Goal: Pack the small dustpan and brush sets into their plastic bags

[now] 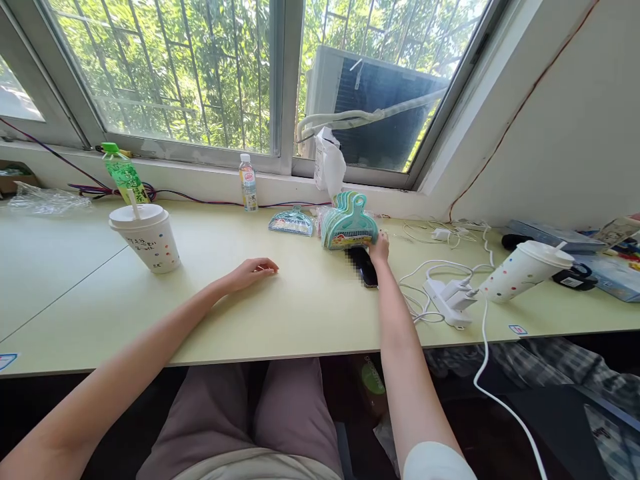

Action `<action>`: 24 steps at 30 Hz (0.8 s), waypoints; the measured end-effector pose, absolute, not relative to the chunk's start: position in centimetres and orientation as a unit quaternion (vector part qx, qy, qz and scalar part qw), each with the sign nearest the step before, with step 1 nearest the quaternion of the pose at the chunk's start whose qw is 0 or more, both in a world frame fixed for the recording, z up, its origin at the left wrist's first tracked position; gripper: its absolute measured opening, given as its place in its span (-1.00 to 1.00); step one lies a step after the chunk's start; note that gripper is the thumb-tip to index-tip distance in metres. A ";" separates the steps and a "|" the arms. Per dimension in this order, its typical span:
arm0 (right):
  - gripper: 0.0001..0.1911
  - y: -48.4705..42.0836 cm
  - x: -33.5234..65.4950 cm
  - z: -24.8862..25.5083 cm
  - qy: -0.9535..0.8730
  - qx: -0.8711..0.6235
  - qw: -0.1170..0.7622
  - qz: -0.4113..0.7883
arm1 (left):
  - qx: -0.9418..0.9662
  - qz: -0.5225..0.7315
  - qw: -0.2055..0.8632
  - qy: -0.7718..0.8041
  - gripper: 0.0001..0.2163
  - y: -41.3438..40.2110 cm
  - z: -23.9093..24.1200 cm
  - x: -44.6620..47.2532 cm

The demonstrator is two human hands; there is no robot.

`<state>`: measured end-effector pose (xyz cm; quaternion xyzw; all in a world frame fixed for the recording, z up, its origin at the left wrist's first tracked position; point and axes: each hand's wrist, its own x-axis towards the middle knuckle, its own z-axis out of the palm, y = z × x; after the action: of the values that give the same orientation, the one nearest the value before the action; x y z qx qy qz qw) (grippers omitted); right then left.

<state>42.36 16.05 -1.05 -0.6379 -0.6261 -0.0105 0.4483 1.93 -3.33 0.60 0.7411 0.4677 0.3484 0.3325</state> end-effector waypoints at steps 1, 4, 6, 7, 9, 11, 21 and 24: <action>-0.72 16.0 42.2 -1.3 -0.622 -0.642 0.447 -0.017 | 0.743 0.348 0.329 0.469 -0.73 -3.3 0.6 1.9; -0.58 16.1 42.1 -1.7 -0.616 -0.640 0.457 -0.035 | 0.746 0.351 0.322 0.465 -0.74 -3.3 0.5 1.9; -0.55 16.1 42.4 -1.9 -0.613 -0.630 0.476 -0.027 | 0.748 0.351 0.318 0.465 -0.73 -3.3 0.4 1.9; -0.57 16.0 42.6 -1.9 -0.611 -0.627 0.483 -0.014 | 0.750 0.350 0.315 0.466 -0.73 -3.2 0.4 1.9; -0.66 15.9 42.9 -2.0 -0.609 -0.633 0.478 0.012 | 0.753 0.346 0.307 0.468 -0.73 -3.1 0.3 2.0; -0.75 15.6 43.0 -1.9 -0.609 -0.649 0.456 0.017 | 0.756 0.341 0.303 0.469 -0.73 -3.1 0.3 2.1; -0.83 15.3 42.0 -0.9 -0.579 -0.720 0.379 -0.051 | 0.774 0.301 0.293 0.474 -0.67 -3.4 0.7 2.1; -0.83 15.6 41.4 -0.9 -0.595 -0.718 0.357 -0.060 | 0.779 0.291 0.285 0.476 -0.66 -3.3 0.6 2.0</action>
<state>41.37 15.57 -0.86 -0.7181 -0.5945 -0.0596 0.3567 2.01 -3.31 0.57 0.7792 0.4762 0.2908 0.2855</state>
